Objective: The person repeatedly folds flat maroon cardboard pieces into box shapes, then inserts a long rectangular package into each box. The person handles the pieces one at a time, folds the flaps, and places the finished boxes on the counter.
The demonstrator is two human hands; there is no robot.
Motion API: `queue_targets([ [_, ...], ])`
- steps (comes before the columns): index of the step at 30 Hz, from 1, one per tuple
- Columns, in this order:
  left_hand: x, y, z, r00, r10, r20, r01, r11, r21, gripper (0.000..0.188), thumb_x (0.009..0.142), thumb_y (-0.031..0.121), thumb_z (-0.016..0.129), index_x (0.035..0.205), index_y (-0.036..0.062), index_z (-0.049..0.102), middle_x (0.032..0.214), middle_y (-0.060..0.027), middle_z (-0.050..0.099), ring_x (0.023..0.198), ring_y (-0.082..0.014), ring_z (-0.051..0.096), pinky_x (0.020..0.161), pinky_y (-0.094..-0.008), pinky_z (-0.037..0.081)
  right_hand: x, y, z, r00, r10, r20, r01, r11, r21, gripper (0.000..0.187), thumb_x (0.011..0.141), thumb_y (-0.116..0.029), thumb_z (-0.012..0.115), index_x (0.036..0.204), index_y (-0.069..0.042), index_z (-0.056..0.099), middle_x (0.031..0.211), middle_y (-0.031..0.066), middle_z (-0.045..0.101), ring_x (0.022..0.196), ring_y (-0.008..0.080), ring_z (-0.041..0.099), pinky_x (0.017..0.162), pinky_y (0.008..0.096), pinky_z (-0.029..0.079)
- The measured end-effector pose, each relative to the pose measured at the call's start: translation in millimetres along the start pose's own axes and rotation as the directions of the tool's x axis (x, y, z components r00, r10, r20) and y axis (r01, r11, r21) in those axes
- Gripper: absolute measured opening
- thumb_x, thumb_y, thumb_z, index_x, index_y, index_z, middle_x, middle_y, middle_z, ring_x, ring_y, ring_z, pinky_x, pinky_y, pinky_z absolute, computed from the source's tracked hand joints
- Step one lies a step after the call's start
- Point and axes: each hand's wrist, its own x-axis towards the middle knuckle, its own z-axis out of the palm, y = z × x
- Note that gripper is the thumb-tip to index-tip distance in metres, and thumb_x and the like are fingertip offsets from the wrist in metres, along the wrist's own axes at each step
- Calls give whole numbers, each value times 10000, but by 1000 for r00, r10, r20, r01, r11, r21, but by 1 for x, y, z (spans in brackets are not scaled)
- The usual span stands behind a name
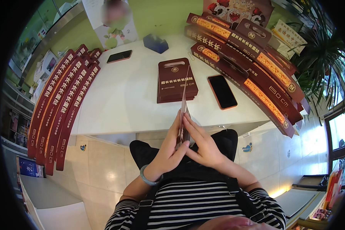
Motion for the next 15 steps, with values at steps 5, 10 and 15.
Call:
queue_targets([
  [5,-11,5,-19,988,-100,121,137,924,-357,851,843,-11,777,1567,47,332,1625,-101,304,1475,-248,346,1154,-459,399,-15,-15,-12,998,-34,44,32,998,56,906,838,-312,814,1548,-8,341,1621,233,283,1478,386,338,1175,430,353],
  [10,-27,1,-29,979,-151,141,189,930,-316,845,819,50,829,1540,43,389,1615,-90,315,1452,-250,384,1137,-452,433,-18,-13,-3,995,-63,71,58,996,70,924,820,-312,826,1549,-13,344,1626,231,272,1483,378,331,1174,428,362],
  [15,-27,12,-40,967,-173,188,185,982,-49,837,847,16,744,1568,26,318,1605,-142,318,1458,-294,376,1145,-417,416,-15,-15,7,996,-81,47,80,996,30,834,842,-165,789,1532,18,358,1588,265,328,1453,396,381,1148,420,403],
])
